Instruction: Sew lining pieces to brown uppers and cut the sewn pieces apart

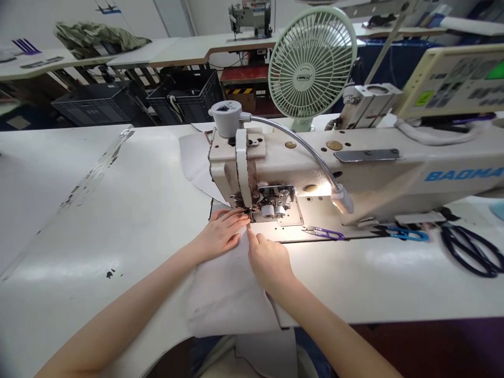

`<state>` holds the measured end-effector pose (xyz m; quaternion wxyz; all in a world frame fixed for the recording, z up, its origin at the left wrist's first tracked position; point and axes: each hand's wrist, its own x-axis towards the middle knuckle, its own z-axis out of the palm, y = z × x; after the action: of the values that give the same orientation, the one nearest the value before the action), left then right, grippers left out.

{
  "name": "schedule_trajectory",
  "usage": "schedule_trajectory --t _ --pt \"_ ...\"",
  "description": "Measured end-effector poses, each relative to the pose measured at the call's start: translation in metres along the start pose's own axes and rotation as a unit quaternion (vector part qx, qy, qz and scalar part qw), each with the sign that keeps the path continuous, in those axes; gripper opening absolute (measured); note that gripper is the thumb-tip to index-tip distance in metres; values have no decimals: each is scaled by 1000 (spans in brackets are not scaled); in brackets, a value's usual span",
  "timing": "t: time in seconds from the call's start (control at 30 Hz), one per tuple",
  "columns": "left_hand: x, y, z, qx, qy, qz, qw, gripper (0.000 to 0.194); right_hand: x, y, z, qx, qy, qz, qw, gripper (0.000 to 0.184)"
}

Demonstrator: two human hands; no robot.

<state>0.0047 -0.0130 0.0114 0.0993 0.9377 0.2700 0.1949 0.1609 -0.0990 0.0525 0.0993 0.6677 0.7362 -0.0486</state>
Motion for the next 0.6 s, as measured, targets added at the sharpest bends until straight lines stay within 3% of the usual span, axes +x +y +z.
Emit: schedule_trajectory --t 0.6 --pt "0 -2 -1 6 -1 -4 1000 34 0 2 16 -21 86 -18 996 40"
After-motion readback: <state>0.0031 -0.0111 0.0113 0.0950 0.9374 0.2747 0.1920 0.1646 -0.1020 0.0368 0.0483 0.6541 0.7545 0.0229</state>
